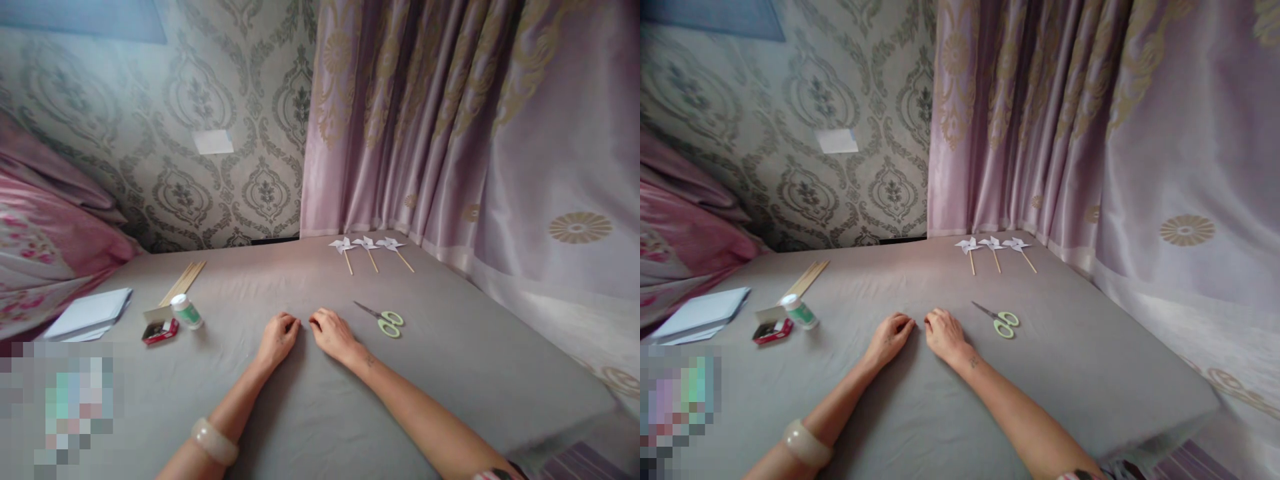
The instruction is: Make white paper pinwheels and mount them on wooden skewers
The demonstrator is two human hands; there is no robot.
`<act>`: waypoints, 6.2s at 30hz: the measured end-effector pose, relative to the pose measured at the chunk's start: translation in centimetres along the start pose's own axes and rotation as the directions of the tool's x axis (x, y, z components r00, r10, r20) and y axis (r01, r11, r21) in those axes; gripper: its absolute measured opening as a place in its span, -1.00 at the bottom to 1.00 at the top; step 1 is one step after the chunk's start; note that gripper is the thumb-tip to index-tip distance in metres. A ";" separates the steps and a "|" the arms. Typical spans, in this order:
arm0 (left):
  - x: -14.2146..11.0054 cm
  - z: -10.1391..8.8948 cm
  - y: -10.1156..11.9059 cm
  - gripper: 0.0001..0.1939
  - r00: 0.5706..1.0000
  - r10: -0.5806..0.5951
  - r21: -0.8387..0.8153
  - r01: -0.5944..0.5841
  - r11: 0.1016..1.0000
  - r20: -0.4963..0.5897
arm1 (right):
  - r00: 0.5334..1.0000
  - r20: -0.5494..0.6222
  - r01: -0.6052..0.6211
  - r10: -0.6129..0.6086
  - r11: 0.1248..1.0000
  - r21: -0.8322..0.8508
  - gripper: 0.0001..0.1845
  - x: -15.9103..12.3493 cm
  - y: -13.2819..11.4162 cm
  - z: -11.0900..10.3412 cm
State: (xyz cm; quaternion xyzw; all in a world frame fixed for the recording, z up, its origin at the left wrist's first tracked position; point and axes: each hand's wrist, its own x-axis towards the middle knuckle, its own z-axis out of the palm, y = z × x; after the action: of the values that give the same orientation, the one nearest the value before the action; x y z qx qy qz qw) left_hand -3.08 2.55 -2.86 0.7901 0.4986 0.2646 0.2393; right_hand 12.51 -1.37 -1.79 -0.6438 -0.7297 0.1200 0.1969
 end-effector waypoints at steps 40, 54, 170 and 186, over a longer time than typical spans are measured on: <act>-11.9 -10.9 -5.1 -0.66 0.795 -0.522 -0.522 0.317 0.792 -0.309 | 0.919 -0.273 0.283 -0.285 0.958 -0.047 -0.70 -1.5 3.5 4.3; -10.9 -13.9 -8.5 -0.66 0.591 -0.566 -0.485 0.311 0.817 -0.574 | 0.911 -0.271 0.308 -0.312 0.950 -0.059 -0.67 -1.5 3.9 4.4; 0.1 -29.4 -28.6 -0.59 0.581 -0.685 0.473 0.798 0.374 -0.439 | 0.915 -0.267 0.273 -0.304 0.951 -0.149 -0.73 -1.7 3.1 4.0; -1.0 -25.4 -23.5 -0.62 0.351 -0.630 -0.013 0.867 0.498 -0.693 | 0.897 -0.300 0.287 -0.324 0.944 -0.163 -0.73 -1.5 2.7 4.2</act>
State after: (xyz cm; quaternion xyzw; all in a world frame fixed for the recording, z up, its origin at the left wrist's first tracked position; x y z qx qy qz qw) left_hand -35.66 13.65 0.78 0.3574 0.8948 0.2675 0.0088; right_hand 13.22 -2.09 -6.92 -0.5421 -0.7852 -0.0615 0.2928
